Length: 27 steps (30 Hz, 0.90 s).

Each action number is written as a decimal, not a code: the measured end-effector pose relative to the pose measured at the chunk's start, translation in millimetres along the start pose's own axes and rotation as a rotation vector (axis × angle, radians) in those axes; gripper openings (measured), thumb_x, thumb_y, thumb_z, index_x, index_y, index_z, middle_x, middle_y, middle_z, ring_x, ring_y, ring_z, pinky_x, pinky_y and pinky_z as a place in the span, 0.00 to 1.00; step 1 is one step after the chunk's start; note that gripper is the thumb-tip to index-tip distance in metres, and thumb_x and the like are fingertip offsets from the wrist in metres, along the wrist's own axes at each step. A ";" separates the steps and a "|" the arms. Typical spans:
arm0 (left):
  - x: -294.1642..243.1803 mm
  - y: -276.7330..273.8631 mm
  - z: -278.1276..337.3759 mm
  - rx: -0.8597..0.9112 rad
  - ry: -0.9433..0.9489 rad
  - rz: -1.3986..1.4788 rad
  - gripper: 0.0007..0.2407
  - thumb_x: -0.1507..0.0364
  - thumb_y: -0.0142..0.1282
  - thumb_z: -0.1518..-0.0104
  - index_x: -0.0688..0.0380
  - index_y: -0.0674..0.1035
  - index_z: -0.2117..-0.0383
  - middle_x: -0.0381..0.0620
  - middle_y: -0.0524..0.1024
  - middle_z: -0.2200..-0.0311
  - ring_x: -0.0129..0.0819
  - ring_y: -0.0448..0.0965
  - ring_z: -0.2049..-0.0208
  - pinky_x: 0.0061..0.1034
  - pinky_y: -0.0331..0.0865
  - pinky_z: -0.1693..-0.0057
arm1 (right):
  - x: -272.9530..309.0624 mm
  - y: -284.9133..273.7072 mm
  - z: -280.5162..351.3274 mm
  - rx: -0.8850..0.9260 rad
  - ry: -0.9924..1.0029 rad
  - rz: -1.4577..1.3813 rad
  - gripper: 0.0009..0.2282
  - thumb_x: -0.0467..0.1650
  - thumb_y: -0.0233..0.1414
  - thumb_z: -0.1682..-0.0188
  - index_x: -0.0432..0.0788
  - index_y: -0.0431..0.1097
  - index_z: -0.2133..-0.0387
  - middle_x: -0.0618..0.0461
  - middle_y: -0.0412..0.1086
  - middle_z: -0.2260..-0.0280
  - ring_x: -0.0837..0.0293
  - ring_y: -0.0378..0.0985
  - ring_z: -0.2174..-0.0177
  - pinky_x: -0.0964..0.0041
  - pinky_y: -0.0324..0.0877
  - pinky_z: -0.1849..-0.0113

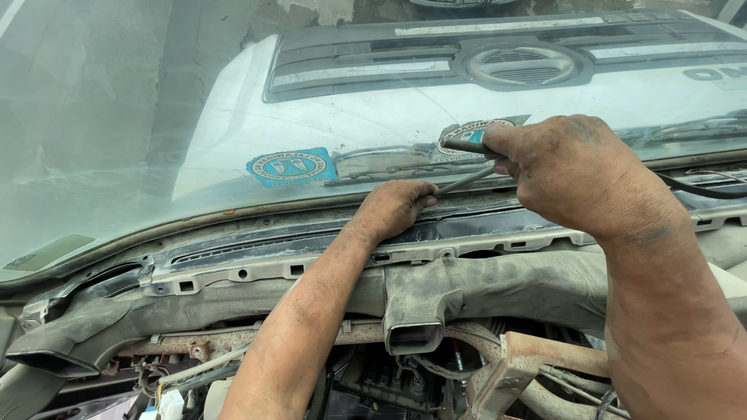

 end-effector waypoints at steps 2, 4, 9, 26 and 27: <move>-0.5 -1.5 -0.4 0.019 0.004 -0.021 0.12 0.60 0.52 0.37 0.45 0.81 0.54 0.41 0.83 0.62 0.37 0.82 0.57 0.36 0.75 0.49 | -0.8 4.1 -3.8 -0.079 -0.110 0.015 0.08 0.21 0.50 0.51 0.44 0.73 0.63 0.51 0.75 0.75 0.54 0.80 0.75 0.57 0.78 0.71; -0.1 -3.2 0.7 0.025 -0.004 -0.045 0.11 0.60 0.53 0.38 0.46 0.81 0.55 0.42 0.83 0.63 0.38 0.82 0.59 0.37 0.75 0.50 | 2.9 7.5 -6.6 -0.160 -0.230 0.068 0.11 0.18 0.51 0.58 0.44 0.73 0.67 0.52 0.75 0.75 0.54 0.80 0.71 0.58 0.78 0.70; -3.1 -3.3 0.7 -0.002 0.042 -0.090 0.11 0.60 0.53 0.37 0.47 0.82 0.57 0.43 0.83 0.66 0.37 0.83 0.62 0.36 0.76 0.53 | 13.5 3.6 1.6 -0.349 -0.323 -0.007 0.11 0.16 0.50 0.55 0.44 0.73 0.67 0.53 0.76 0.73 0.53 0.81 0.67 0.57 0.79 0.65; 4.6 7.3 -6.2 -0.003 0.048 -0.092 0.10 0.65 0.52 0.37 0.45 0.83 0.54 0.42 0.84 0.62 0.37 0.84 0.58 0.36 0.77 0.50 | 31.8 -22.4 0.3 0.332 0.459 -0.079 0.18 0.37 0.41 0.39 0.40 0.58 0.41 0.41 0.75 0.71 0.48 0.82 0.65 0.49 0.81 0.65; 3.7 6.8 -6.4 0.001 0.032 -0.098 0.10 0.64 0.52 0.38 0.45 0.83 0.55 0.42 0.84 0.62 0.37 0.84 0.58 0.36 0.77 0.50 | 29.9 -21.6 1.0 0.379 0.482 -0.092 0.18 0.37 0.41 0.39 0.42 0.57 0.39 0.42 0.75 0.70 0.49 0.82 0.65 0.50 0.81 0.64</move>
Point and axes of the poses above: each hand's wrist, its own z-axis away from the middle knuckle, its own y-axis out of the palm, x = y × z, the point moved 1 cm from there along -z, towards the middle knuckle
